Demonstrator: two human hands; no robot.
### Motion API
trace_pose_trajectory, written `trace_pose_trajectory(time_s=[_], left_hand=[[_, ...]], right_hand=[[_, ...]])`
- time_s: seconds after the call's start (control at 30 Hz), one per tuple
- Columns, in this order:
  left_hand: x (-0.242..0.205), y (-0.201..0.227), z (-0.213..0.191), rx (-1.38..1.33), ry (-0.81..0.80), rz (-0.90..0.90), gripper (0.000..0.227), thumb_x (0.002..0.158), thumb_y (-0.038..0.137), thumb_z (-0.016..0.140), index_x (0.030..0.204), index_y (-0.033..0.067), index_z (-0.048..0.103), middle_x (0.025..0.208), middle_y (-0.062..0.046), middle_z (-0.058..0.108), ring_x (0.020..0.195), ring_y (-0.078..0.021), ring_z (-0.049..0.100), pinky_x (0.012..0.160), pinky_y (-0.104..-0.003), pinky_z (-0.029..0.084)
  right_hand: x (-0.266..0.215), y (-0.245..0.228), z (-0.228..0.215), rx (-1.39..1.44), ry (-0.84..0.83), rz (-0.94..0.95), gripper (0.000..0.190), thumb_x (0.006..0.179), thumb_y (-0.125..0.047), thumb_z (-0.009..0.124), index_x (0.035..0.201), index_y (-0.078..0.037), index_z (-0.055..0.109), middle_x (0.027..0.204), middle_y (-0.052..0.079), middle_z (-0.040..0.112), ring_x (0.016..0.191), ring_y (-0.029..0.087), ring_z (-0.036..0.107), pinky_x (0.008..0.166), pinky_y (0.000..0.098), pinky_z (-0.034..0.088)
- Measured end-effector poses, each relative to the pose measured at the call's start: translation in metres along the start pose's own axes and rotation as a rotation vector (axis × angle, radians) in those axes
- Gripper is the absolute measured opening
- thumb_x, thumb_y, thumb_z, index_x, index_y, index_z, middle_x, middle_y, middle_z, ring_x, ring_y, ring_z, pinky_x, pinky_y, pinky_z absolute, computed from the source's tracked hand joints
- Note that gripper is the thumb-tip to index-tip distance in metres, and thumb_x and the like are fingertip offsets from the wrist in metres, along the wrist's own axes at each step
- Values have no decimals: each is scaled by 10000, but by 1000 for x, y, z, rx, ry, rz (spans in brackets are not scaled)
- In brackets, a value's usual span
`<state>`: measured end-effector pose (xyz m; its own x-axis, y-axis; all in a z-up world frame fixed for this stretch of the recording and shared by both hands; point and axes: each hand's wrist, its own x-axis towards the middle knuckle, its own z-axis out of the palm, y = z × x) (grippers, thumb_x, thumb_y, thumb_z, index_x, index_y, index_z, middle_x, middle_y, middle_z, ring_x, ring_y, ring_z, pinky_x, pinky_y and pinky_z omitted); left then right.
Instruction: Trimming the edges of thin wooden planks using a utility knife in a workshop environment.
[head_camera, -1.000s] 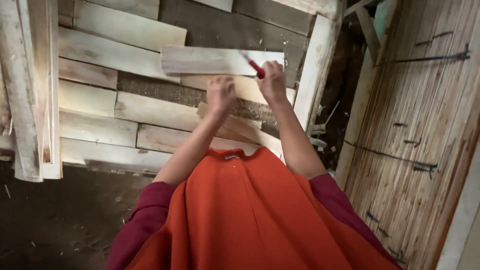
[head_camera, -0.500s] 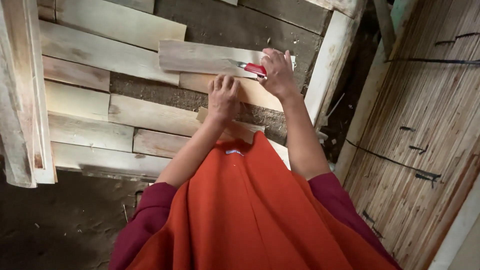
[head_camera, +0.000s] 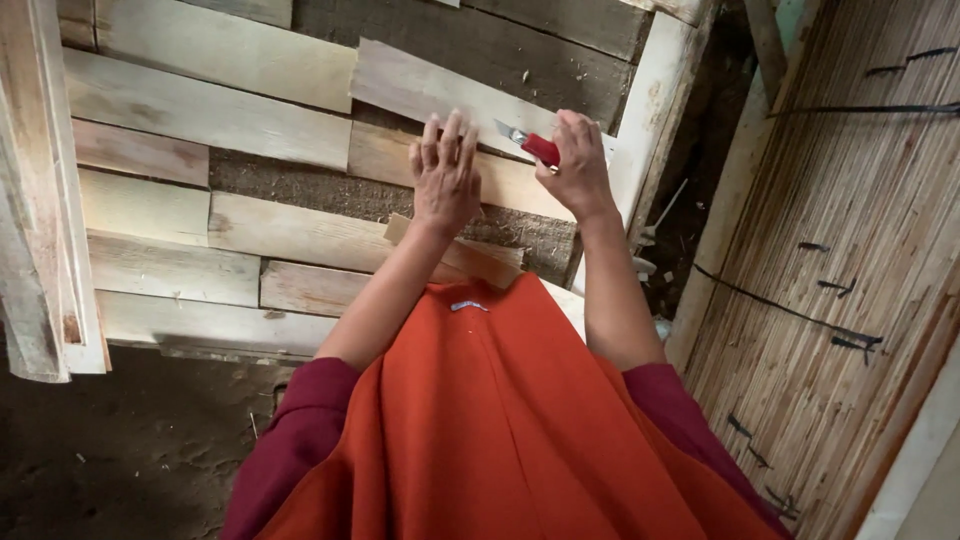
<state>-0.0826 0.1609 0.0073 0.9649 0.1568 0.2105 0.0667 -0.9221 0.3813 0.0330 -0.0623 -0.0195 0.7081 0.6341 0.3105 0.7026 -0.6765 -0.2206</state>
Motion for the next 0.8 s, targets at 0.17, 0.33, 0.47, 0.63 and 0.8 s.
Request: trace_pose_trajectory(time_s=[0.17,0.33,0.47,0.63,0.8], left_hand=[[10,4,-4,7,-160,-2,674,972,284,618,1558,133,320,1630,-141,112,1461,-449,-8,1133,-623,44],[13,2,2,-45,-318,-55,657,1025,377,540,1590,191,262,1651,-83,12,1469,-420,-104,1132,-650,-62],[15,1,-3,-45,-336,-51,671,1015,396,543,1588,202,252,1649,-100,46,1475,-422,-76,1135,-641,-70],[16,-1,0,-52,-341,-53,628,1034,441,451,1587,223,247,1647,-102,53,1470,-428,-79,1121,-659,-83],[22,1,-6,45,-508,-74,644,1069,538,241,1609,266,21,1604,-37,-163,1452,-382,-171,1125,-647,-133]], right_hand=[[-11,9,6,36,-23,28,392,655,-151,827,962,-18,623,1304,137,581,1195,378,560,1049,537,461],[-7,5,0,24,-28,25,438,640,-159,848,982,-20,613,1338,127,579,1222,382,545,1067,580,426],[-6,7,5,9,-34,31,431,666,-166,842,1001,-19,613,1363,108,568,1258,361,542,1081,585,404],[-5,5,9,14,-64,92,412,687,-188,839,995,-44,606,1385,74,559,1289,332,538,1089,588,399],[15,-12,-28,57,-214,110,312,935,-146,823,1050,21,586,1390,220,513,1328,345,490,1196,498,409]])
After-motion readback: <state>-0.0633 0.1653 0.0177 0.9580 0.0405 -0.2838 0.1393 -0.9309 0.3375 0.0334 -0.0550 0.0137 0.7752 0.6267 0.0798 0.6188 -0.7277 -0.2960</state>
